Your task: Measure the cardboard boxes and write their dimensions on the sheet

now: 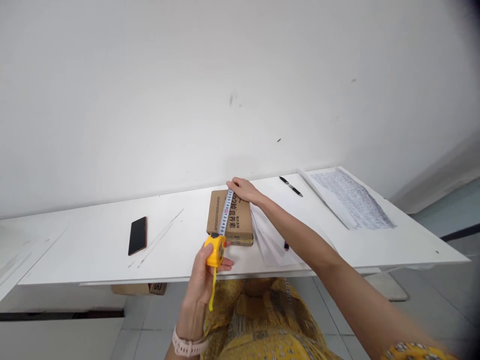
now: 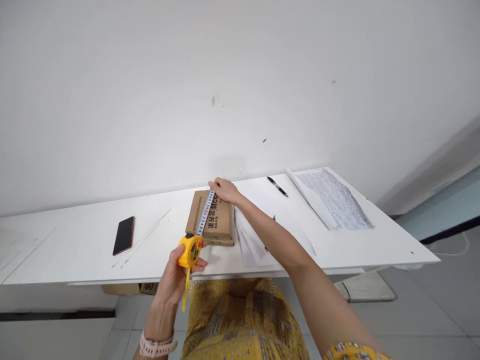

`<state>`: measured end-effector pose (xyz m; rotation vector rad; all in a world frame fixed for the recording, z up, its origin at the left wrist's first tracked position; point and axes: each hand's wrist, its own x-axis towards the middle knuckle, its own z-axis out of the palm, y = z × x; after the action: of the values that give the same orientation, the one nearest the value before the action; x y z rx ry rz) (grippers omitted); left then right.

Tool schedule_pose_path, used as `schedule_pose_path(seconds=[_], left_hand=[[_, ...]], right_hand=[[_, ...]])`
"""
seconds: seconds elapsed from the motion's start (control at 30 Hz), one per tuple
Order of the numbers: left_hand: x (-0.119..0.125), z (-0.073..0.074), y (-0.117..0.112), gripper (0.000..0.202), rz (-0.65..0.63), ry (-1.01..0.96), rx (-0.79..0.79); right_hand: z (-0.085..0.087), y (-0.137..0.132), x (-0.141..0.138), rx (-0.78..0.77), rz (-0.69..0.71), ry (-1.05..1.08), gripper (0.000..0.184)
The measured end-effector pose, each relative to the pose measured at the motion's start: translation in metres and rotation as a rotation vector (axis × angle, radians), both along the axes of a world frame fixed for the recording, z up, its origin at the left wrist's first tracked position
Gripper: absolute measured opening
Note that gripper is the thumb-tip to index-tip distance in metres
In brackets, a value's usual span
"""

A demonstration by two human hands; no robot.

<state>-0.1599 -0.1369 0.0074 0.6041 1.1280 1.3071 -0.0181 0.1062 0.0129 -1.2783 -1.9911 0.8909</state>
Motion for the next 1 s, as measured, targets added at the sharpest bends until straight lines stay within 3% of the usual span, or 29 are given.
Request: schedule_pose_path(seconds=[0.2, 0.5, 0.63, 0.87, 1.0], left_hand=[[0.035, -0.005, -0.014, 0.053, -0.084, 0.004, 0.025], [0.034, 0.009, -0.004, 0.054, -0.121, 0.014, 0.003], [0.041, 0.007, -0.015, 0.053, -0.151, 0.013, -0.018], [0.045, -0.001, -0.029, 0.055, -0.157, -0.031, -0.010], [0.040, -0.002, -0.032, 0.055, -0.153, -0.041, -0.006]], right_hand=[[-0.012, -0.002, 0.012, -0.060, 0.056, 0.164, 0.037], [-0.031, 0.009, 0.006, -0.235, 0.043, 0.418, 0.040], [-0.027, 0.004, 0.007, -0.283, 0.087, 0.518, 0.039], [-0.009, -0.013, 0.011, -0.290, 0.055, 0.478, 0.035], [-0.011, -0.012, 0.011, -0.260, 0.033, 0.468, 0.035]])
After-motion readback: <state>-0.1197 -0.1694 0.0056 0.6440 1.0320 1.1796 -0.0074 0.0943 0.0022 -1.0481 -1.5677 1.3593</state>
